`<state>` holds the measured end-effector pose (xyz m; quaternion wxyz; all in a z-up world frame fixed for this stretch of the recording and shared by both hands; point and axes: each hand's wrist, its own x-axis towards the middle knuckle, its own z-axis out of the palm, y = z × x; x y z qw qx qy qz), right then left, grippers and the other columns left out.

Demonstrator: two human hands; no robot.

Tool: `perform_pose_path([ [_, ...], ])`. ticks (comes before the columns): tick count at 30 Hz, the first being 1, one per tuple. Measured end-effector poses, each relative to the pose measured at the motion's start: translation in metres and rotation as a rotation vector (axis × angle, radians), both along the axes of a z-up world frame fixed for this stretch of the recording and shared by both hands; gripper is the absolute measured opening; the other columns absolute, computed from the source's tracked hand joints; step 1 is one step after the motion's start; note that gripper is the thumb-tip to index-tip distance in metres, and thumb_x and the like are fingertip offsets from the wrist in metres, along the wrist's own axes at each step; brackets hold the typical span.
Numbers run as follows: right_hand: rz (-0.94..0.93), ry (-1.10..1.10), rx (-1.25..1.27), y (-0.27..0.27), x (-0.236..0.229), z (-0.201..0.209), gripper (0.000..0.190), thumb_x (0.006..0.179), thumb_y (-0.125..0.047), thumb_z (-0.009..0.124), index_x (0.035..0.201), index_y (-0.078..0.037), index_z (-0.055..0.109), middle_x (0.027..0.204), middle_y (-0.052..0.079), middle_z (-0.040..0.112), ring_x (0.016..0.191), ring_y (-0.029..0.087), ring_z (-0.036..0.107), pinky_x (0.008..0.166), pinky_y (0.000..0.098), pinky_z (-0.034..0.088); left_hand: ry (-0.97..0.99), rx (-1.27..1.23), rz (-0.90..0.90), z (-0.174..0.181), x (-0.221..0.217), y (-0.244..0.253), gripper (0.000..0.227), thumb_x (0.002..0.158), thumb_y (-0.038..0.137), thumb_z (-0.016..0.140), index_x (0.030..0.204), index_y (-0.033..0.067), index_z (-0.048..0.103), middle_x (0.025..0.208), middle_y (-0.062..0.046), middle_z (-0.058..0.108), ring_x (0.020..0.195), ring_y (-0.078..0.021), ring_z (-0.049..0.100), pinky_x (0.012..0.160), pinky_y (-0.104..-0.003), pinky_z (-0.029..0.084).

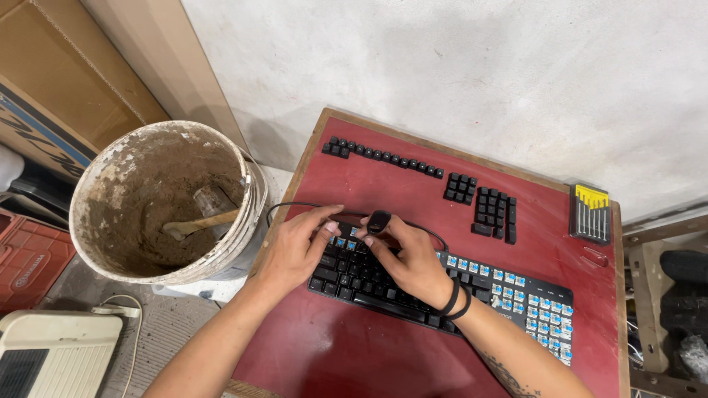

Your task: The person uses a keycap puller to remove keycaps from a mechanical keyboard one by one. The removed keycaps are placed in neat rows on the red table surface next to the keyboard.

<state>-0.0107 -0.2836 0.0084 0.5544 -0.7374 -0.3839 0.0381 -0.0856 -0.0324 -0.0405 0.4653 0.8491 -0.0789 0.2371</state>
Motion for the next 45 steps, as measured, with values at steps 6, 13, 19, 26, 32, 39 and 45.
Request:
perform_pose_path([
  [6, 0.003, -0.137, -0.077, 0.002, -0.005, 0.008, 0.014, 0.112, -0.005, 0.082, 0.124, 0.000, 0.083, 0.112, 0.022, 0.093, 0.107, 0.047, 0.092, 0.082, 0.0527, 0.076, -0.016, 0.010, -0.005, 0.000, 0.002, 0.001, 0.032, 0.120, 0.016, 0.072, 0.149, 0.0105, 0.084, 0.101, -0.011, 0.095, 0.102, -0.0412, 0.089, 0.091, -0.054, 0.072],
  [13, 0.016, -0.154, -0.100, 0.000, -0.007, 0.001, 0.014, 0.115, -0.006, 0.077, 0.127, -0.001, 0.084, 0.112, 0.020, 0.094, 0.101, 0.048, 0.091, 0.078, 0.0509, 0.075, 0.035, 0.129, -0.033, 0.018, -0.005, -0.006, 0.030, 0.119, 0.021, 0.071, 0.145, 0.0129, 0.085, 0.105, -0.013, 0.095, 0.105, -0.0406, 0.089, 0.092, -0.054, 0.071],
  [19, 0.025, -0.169, -0.118, -0.001, -0.006, 0.001, 0.017, 0.116, -0.006, 0.076, 0.130, -0.002, 0.084, 0.114, 0.020, 0.093, 0.101, 0.049, 0.091, 0.077, 0.0511, 0.075, 0.087, 0.171, -0.084, 0.018, -0.006, -0.009, 0.025, 0.118, 0.021, 0.069, 0.134, 0.0121, 0.086, 0.103, -0.018, 0.092, 0.106, -0.0453, 0.088, 0.095, -0.058, 0.070],
  [26, 0.032, -0.153, -0.085, -0.003, -0.007, -0.001, 0.014, 0.118, -0.004, 0.073, 0.127, -0.001, 0.083, 0.117, 0.021, 0.093, 0.105, 0.050, 0.090, 0.079, 0.0532, 0.074, 0.074, 0.227, -0.081, 0.011, -0.005, -0.008, 0.018, 0.116, 0.022, 0.072, 0.125, 0.0144, 0.086, 0.103, -0.014, 0.093, 0.107, -0.0385, 0.089, 0.095, -0.052, 0.071],
  [32, 0.019, -0.159, -0.084, -0.006, -0.006, -0.013, 0.015, 0.118, -0.004, 0.073, 0.128, 0.000, 0.083, 0.119, 0.020, 0.094, 0.106, 0.049, 0.091, 0.081, 0.0533, 0.075, 0.052, 0.258, -0.075, 0.010, -0.008, -0.008, 0.015, 0.115, 0.019, 0.071, 0.120, 0.0141, 0.084, 0.101, -0.013, 0.091, 0.107, -0.0377, 0.089, 0.094, -0.052, 0.071],
  [39, -0.022, -0.068, 0.070, -0.011, 0.000, -0.012, 0.021, 0.121, -0.002, 0.066, 0.134, 0.001, 0.082, 0.113, 0.018, 0.094, 0.109, 0.042, 0.092, 0.089, 0.0519, 0.075, 0.066, 0.285, -0.068, 0.004, -0.009, -0.007, 0.019, 0.114, 0.020, 0.070, 0.126, 0.0167, 0.084, 0.103, -0.010, 0.092, 0.108, -0.0351, 0.089, 0.093, -0.051, 0.071],
  [45, -0.068, 0.000, 0.154, -0.016, 0.002, -0.017, 0.021, 0.122, -0.004, 0.066, 0.137, 0.002, 0.079, 0.114, 0.017, 0.095, 0.110, 0.029, 0.092, 0.094, 0.0478, 0.074, -0.042, 0.301, -0.045, 0.005, -0.006, -0.020, 0.027, 0.106, 0.028, 0.086, 0.132, 0.0200, 0.084, 0.113, -0.007, 0.090, 0.118, -0.0328, 0.086, 0.098, -0.049, 0.071],
])
